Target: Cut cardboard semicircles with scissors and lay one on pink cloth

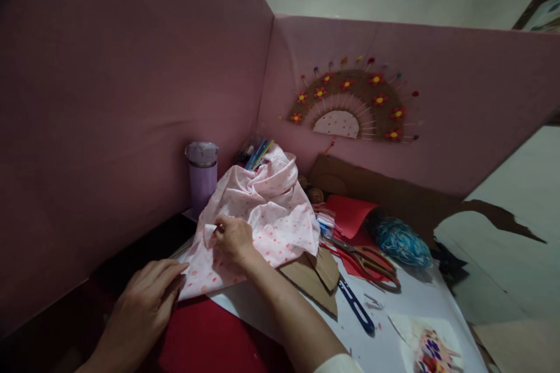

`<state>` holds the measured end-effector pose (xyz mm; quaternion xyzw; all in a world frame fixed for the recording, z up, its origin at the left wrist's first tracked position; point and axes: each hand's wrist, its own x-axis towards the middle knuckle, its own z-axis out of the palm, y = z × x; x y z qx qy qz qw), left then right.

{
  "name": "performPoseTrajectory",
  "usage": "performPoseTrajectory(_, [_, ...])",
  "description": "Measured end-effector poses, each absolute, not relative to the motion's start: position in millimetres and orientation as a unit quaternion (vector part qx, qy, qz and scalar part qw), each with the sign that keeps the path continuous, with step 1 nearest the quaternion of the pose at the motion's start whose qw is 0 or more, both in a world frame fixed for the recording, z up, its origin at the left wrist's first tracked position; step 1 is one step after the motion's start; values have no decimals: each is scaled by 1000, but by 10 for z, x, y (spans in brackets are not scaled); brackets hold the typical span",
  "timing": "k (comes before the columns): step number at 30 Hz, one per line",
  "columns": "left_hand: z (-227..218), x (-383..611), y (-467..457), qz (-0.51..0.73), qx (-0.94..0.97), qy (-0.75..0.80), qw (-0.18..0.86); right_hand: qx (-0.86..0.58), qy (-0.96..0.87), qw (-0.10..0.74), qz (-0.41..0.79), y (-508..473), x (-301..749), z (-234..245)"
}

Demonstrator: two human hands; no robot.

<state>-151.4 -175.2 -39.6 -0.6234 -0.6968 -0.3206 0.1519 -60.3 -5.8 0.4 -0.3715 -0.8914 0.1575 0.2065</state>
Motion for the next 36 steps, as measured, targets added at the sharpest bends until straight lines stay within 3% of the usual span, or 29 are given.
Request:
performPoseTrajectory(5, [-367, -1442, -1772, -344, -707, -597, 160, -366, -893, 211, 155, -78, -688, -50])
performPoseTrajectory(13, [-428, -1301, -1814, -254, -705, -648, 136, -370, -891, 227, 135, -88, -796, -113])
performPoseTrajectory(27, [-224, -1685, -1678, -263, -683, -677, 78, -353, -868, 283, 204, 15, -588, -14])
performPoseTrajectory(31, [-147, -1699, -1682, -210, -668, -705, 110, -293, -897, 256, 209, -241, -266, -39])
performPoseTrajectory(36, [-164, -1650, -1682, -228, -675, -689, 137, -181, -952, 210, 132, -524, -55, -141])
